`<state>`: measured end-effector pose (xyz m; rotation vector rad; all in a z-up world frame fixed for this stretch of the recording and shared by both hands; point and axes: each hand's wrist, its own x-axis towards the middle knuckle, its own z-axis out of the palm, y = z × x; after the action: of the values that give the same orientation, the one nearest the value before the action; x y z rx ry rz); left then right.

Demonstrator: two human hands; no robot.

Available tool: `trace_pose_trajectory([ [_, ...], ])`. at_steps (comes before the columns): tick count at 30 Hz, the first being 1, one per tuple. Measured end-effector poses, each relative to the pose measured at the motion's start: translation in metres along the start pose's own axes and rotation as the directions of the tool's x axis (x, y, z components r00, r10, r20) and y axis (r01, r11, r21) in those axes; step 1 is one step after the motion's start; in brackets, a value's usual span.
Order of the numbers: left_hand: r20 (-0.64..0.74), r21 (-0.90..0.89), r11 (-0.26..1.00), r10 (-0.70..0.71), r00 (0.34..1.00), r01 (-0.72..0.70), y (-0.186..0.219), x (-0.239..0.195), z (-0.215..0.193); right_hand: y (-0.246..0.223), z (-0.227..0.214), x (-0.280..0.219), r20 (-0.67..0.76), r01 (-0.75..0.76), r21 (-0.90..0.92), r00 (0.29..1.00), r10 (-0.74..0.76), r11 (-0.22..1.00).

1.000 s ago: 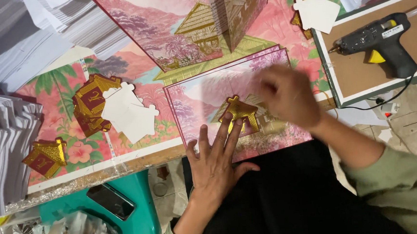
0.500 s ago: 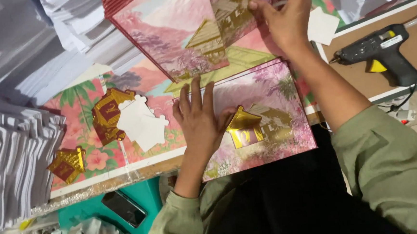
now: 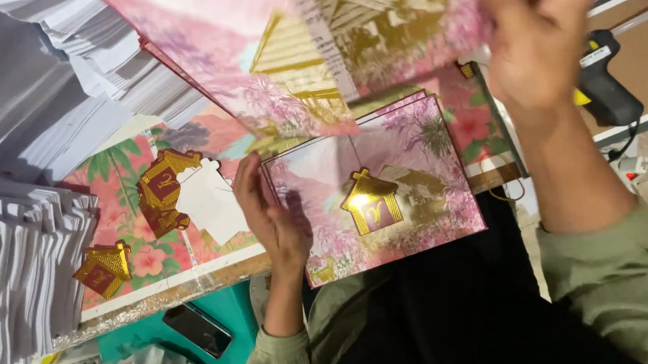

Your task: The person repeatedly applies hot glue to the back of small gold house-shaped cutouts and presses them onto the center of pink cards with a printed house scene. The person handles the cards and cutouts one at a time, using a hot glue gun throughout the clip.

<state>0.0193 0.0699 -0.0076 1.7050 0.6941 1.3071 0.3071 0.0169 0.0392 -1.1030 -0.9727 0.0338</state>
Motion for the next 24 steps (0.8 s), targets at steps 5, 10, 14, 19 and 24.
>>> trace_pose_trajectory([
  [5, -0.102, 0.123, 0.99, -0.05, 0.993, 0.063, 0.032, -0.031, -0.024, -0.069, -0.036, -0.054, 0.148, -0.638, -0.01, 0.761, 0.632, 0.77],
  [10, -0.049, 0.397, 0.918, 0.026, 0.998, -0.004, 0.034, -0.072, -0.043, -0.059, -0.045, -0.14, 0.13, -0.783, -0.176, 0.582, 0.803, 0.597],
  [14, 0.417, 0.587, 0.743, 0.063, 0.907, -0.321, 0.04, -0.082, -0.038, -0.07, -0.046, -0.14, 0.227, -0.457, -0.567, 0.714, 0.663, 0.686],
  [19, 0.548, 0.678, 0.589, -0.006, 0.836, -0.44, 0.033, -0.087, -0.028, -0.056, -0.096, -0.084, 0.046, -0.121, -0.933, 0.895, 0.443, 0.34],
  [24, 0.54, 0.665, 0.565, 0.088, 0.837, -0.488, 0.04, -0.07, -0.025, -0.011, -0.158, -0.095, 0.135, 0.106, -0.989, 0.929, 0.345, 0.101],
])
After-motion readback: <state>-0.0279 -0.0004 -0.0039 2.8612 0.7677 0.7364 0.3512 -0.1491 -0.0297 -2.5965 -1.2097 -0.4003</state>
